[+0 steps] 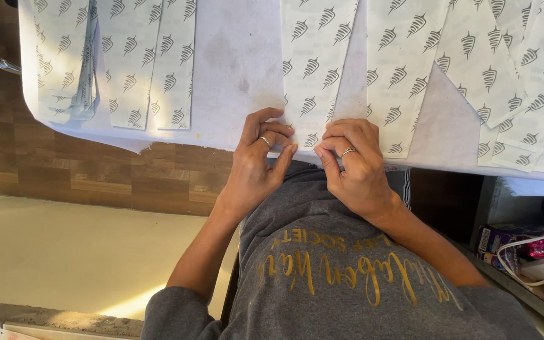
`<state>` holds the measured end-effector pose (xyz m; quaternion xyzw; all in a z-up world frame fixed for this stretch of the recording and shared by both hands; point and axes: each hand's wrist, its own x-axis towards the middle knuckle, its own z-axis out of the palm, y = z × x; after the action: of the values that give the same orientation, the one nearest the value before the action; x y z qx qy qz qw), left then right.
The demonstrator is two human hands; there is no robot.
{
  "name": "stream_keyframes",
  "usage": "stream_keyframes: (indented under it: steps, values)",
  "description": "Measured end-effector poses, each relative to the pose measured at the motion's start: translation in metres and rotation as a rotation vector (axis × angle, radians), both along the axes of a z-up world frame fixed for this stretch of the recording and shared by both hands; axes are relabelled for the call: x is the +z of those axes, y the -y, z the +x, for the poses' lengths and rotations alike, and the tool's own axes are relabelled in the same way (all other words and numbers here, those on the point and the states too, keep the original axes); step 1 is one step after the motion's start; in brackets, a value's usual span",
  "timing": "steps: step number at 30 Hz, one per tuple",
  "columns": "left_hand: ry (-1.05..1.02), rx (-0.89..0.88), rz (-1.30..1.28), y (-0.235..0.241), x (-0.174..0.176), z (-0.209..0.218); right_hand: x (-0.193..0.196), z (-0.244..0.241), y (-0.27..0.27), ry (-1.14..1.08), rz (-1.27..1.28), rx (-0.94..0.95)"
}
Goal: Aligning printed paper sheets in an overlapping stack and applying glue to the edges using a squeeze bottle.
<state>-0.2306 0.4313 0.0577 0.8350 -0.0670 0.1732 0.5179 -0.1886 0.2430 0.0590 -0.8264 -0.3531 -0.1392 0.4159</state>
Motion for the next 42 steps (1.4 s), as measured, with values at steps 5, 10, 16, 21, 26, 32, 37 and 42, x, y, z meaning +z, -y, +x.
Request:
stream_keyframes:
  steps: [5, 10, 16, 21, 26, 32, 37, 42]
  values:
    - [-0.029, 0.025, 0.003, 0.004, 0.008, 0.0, 0.003, 0.001, 0.0, -0.028, -0.016, -0.012]
    - [-0.043, 0.065, -0.009, 0.007, 0.02, -0.001, 0.007, 0.003, -0.006, -0.087, 0.009, -0.017]
    - [-0.034, 0.075, -0.058, 0.006, 0.021, -0.003, 0.002, 0.003, 0.0, -0.155, 0.018, -0.016]
    - [-0.033, 0.102, -0.089, 0.015, 0.019, -0.002, 0.008, 0.002, 0.006, -0.211, 0.017, -0.026]
    - [0.025, 0.125, -0.007, 0.019, -0.003, -0.003, 0.006, 0.003, 0.007, -0.206, 0.005, -0.017]
    - [0.036, 0.101, -0.009, 0.003, -0.001, -0.001, 0.004, 0.007, 0.01, -0.185, -0.038, -0.007]
    - [0.115, 0.156, 0.13, -0.066, -0.011, 0.012, 0.005, 0.021, -0.004, 0.052, -0.07, -0.014]
    - [-0.078, 0.525, 0.714, -0.099, 0.006, 0.024, 0.003, 0.029, -0.043, 0.276, -0.12, -0.019]
